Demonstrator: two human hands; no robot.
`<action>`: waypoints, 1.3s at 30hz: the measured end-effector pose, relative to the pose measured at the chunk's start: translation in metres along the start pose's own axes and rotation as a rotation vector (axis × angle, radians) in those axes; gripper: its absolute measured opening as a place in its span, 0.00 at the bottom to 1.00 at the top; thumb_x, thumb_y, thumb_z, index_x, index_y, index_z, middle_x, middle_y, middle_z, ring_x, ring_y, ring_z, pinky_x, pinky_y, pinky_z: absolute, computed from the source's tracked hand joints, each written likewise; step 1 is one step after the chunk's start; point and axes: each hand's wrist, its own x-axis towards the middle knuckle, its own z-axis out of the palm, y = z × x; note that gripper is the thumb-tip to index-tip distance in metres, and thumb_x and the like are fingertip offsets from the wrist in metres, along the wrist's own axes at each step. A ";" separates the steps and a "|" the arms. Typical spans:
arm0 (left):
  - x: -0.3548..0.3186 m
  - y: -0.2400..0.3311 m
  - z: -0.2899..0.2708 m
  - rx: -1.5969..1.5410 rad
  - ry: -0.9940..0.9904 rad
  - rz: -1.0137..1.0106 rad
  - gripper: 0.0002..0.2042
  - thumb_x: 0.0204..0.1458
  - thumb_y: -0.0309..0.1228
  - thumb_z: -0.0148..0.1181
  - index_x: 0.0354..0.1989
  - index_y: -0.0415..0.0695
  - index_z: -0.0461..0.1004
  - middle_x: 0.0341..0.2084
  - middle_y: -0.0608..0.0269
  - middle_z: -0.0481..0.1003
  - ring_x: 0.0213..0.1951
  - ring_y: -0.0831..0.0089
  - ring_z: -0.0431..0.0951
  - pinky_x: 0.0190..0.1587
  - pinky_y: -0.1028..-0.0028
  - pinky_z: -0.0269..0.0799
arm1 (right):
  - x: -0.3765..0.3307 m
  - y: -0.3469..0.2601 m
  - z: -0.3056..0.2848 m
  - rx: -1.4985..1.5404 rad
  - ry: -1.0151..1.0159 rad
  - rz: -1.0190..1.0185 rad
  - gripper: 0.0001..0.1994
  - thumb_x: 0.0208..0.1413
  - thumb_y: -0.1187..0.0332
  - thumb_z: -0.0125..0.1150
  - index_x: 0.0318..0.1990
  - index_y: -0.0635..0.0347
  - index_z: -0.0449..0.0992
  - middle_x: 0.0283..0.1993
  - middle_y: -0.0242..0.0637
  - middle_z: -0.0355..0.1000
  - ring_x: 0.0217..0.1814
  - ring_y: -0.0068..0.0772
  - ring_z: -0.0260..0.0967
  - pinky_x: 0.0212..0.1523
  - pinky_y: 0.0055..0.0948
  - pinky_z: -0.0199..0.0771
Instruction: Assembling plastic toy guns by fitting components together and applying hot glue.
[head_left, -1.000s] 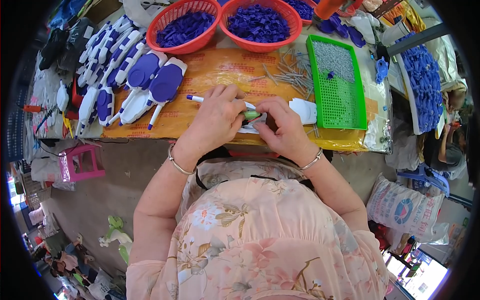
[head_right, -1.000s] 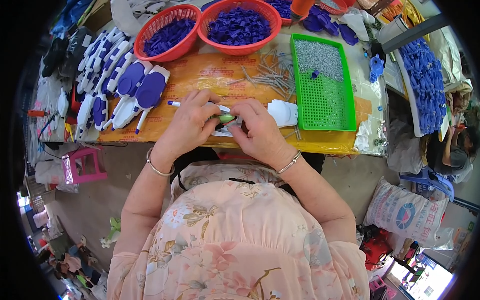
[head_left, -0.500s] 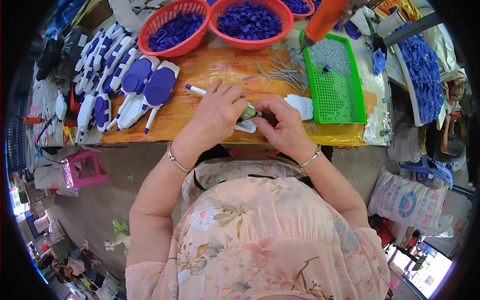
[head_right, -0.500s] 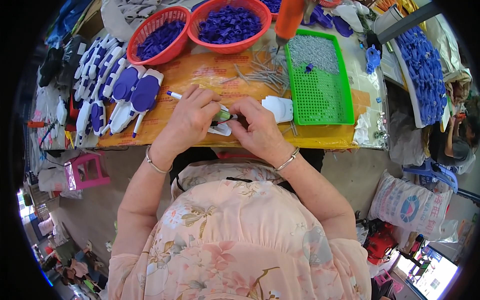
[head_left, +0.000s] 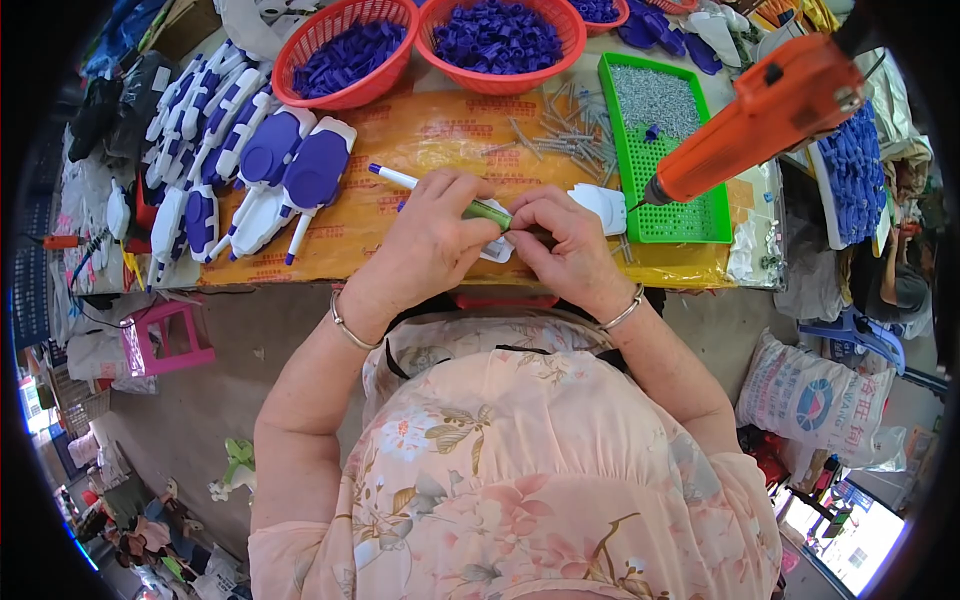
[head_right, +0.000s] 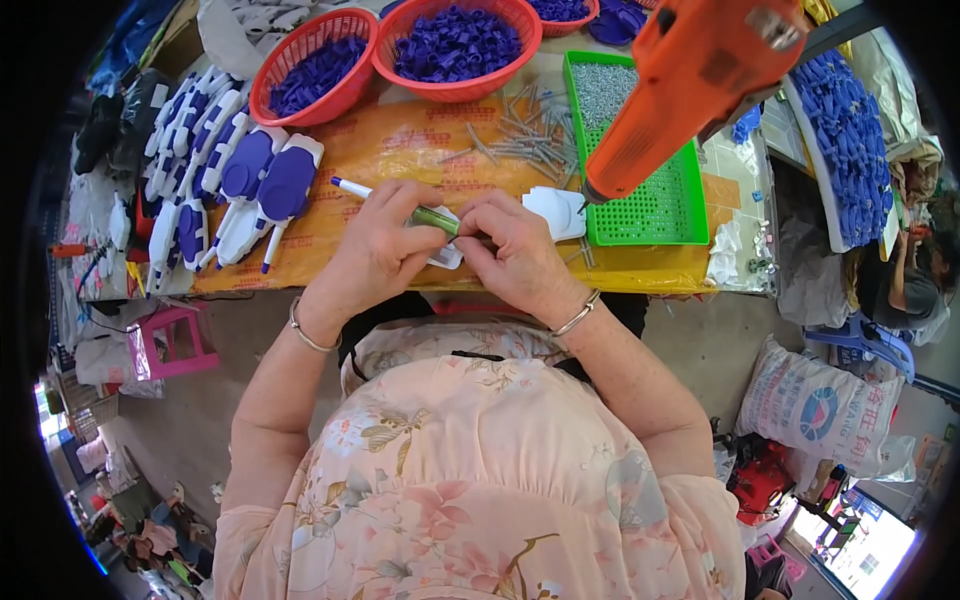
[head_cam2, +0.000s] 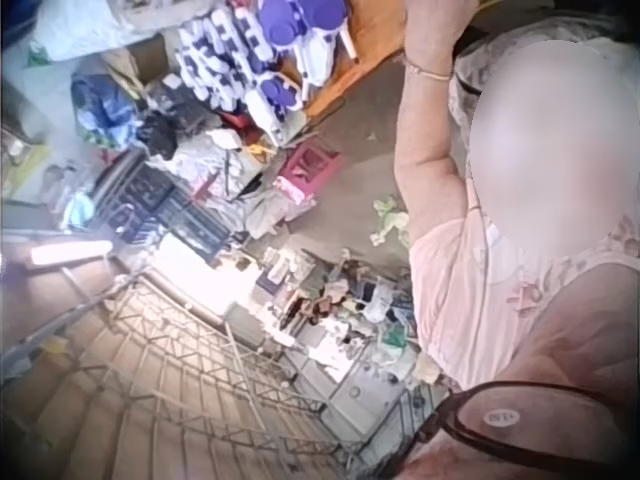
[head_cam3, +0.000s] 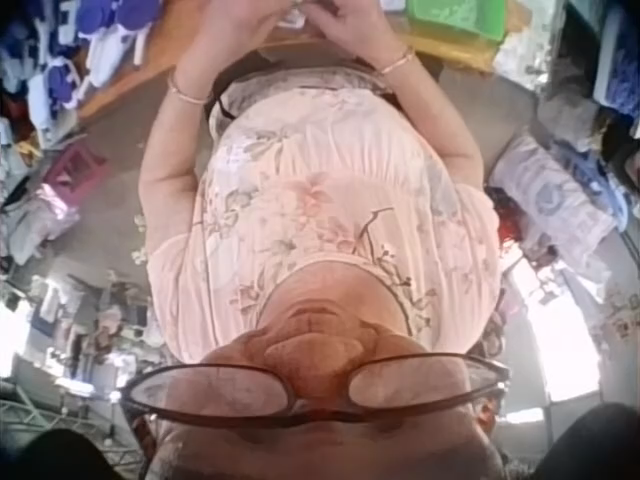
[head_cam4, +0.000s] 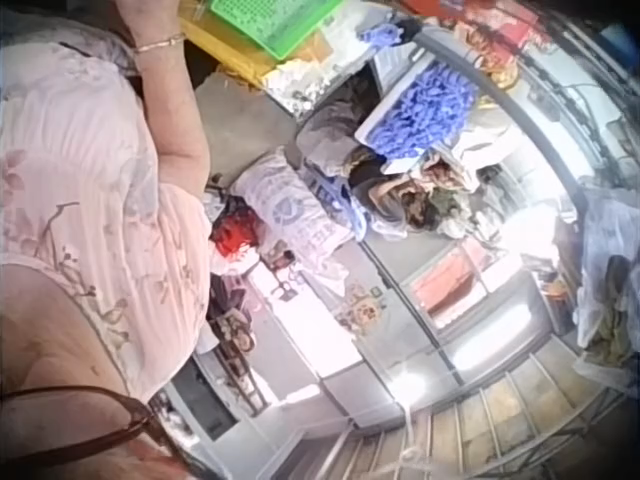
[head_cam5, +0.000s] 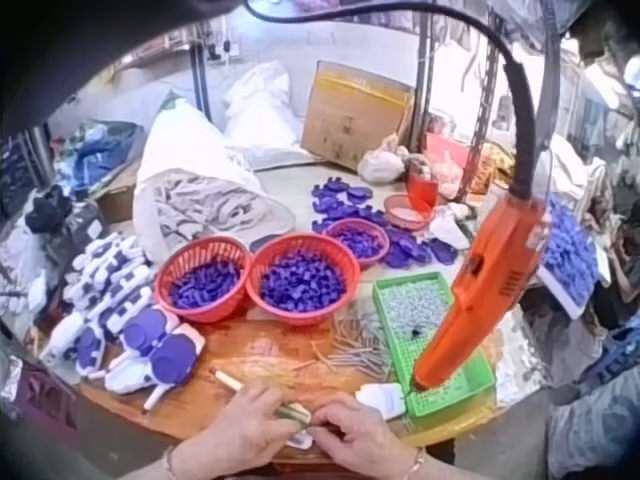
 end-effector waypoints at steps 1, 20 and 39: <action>0.000 0.001 0.000 -0.001 0.001 -0.001 0.05 0.40 0.22 0.62 0.27 0.42 0.75 0.42 0.56 0.71 0.45 0.55 0.70 0.47 0.61 0.68 | 0.000 0.000 0.000 -0.006 -0.001 -0.005 0.07 0.45 0.82 0.61 0.31 0.64 0.71 0.35 0.40 0.70 0.35 0.37 0.70 0.32 0.28 0.71; -0.006 -0.003 0.002 -0.061 -0.003 -0.038 0.10 0.39 0.21 0.62 0.32 0.41 0.76 0.45 0.55 0.71 0.49 0.55 0.69 0.54 0.59 0.63 | -0.004 -0.008 0.001 -0.672 -0.085 -0.345 0.12 0.42 0.72 0.57 0.37 0.64 0.74 0.40 0.38 0.68 0.46 0.40 0.66 0.49 0.38 0.65; -0.014 0.014 -0.004 0.049 -0.056 -0.082 0.22 0.36 0.24 0.67 0.45 0.45 0.73 0.51 0.55 0.69 0.57 0.53 0.65 0.60 0.55 0.59 | -0.008 -0.022 -0.071 -0.695 0.024 -0.102 0.16 0.44 0.75 0.62 0.44 0.62 0.73 0.42 0.39 0.71 0.46 0.43 0.67 0.44 0.36 0.67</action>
